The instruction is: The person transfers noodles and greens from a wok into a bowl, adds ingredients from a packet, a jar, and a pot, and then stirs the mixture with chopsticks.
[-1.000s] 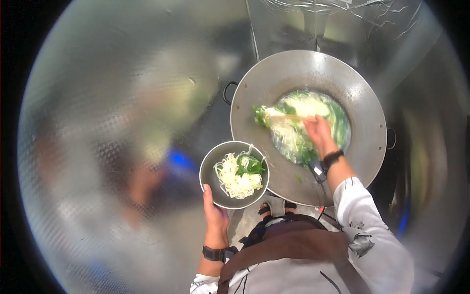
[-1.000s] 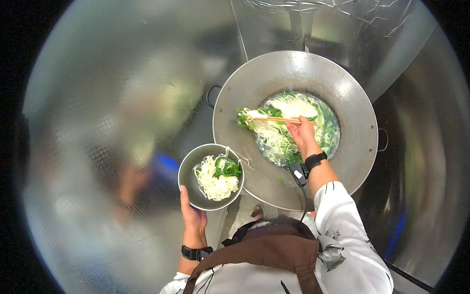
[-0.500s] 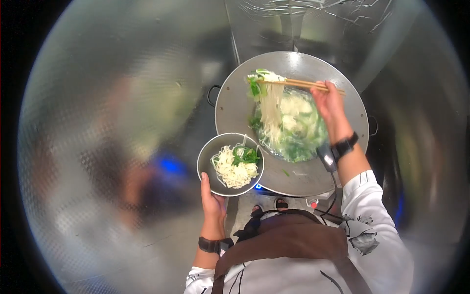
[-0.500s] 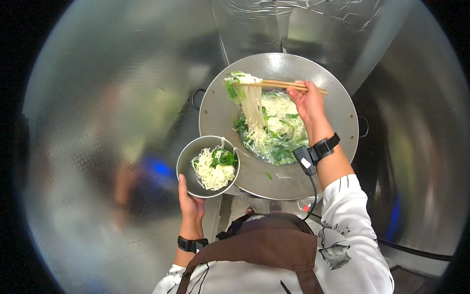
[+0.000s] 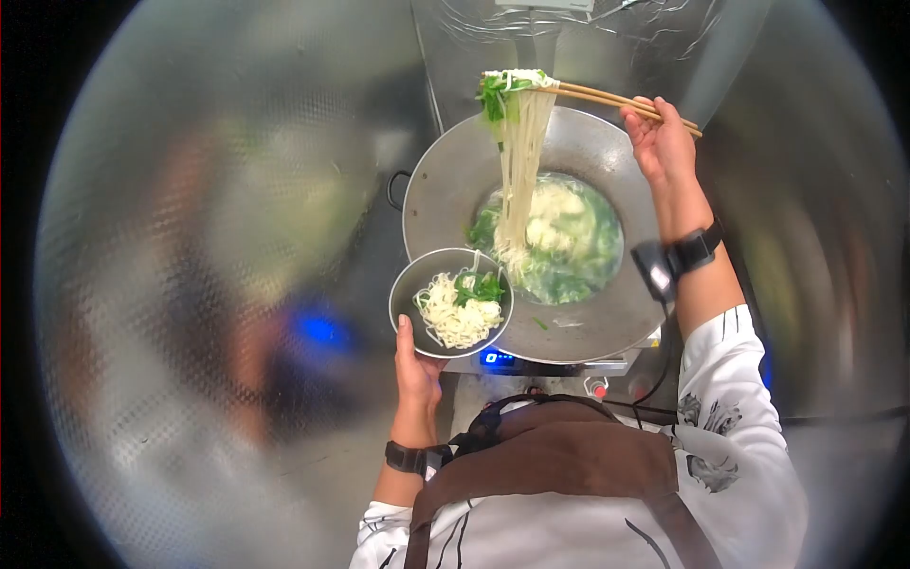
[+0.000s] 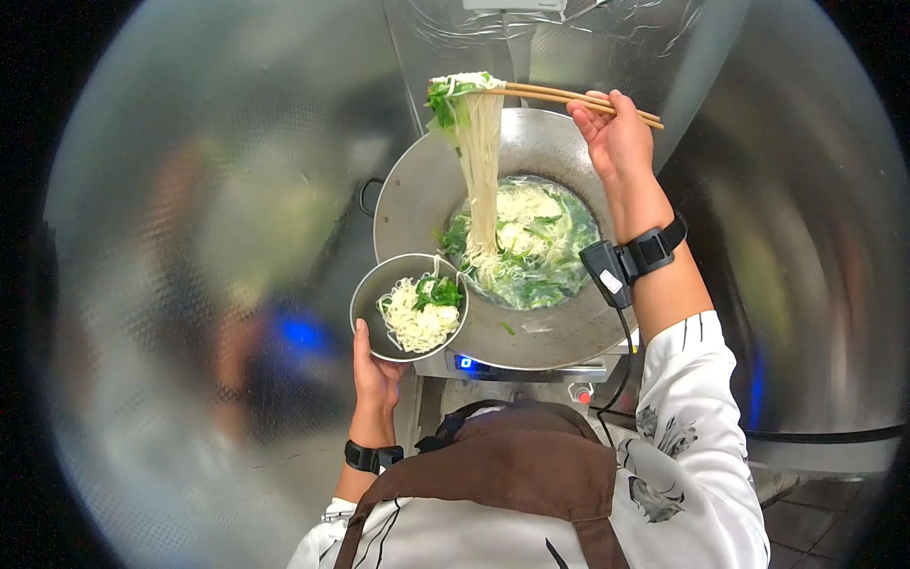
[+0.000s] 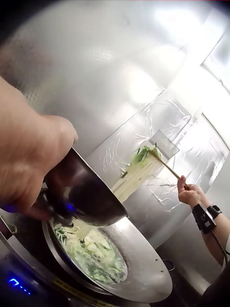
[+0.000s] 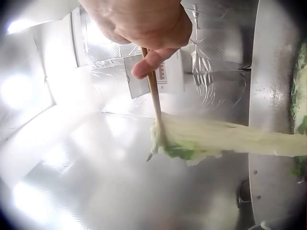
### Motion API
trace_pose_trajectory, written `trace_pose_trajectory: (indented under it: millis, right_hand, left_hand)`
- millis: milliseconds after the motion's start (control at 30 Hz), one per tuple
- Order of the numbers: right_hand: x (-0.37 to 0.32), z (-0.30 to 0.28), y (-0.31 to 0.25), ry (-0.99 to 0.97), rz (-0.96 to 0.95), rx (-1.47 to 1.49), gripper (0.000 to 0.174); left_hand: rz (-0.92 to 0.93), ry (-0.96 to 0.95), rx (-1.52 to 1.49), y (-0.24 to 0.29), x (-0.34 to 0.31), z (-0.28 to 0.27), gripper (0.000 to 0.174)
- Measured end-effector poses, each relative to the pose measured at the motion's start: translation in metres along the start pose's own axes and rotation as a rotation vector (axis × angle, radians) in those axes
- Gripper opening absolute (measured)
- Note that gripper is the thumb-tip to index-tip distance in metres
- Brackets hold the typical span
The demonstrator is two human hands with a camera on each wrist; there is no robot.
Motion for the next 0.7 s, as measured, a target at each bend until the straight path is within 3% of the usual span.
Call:
trace_pose_trajectory:
  millis: [167,533,700]
  right_hand:
    - [0.01,0.019,-0.031,-0.049,-0.107,-0.013,0.03]
    - [0.004,0.133,-0.131,-0.189,-0.361,0.016,0.025]
    - [0.003,0.157,-0.16,-0.253,-0.452,0.01,0.026]
  left_hand:
    - [0.009,-0.018,0.01,0.004,-0.004,0.004,0.059]
    - [0.026,-0.015,-0.01,0.011,-0.007,0.01,0.059]
    - [0.031,-0.022,-0.003,0.008,-0.006,0.007,0.057]
Point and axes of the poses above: each hand's wrist, its own x-axis towards the middle knuckle, its own z-axis out of the palm, y = z × x, the point moved 1 cm from there along x, towards the middle knuckle, and after that the axes turned 1 degree about x, right-handed, at the moved point
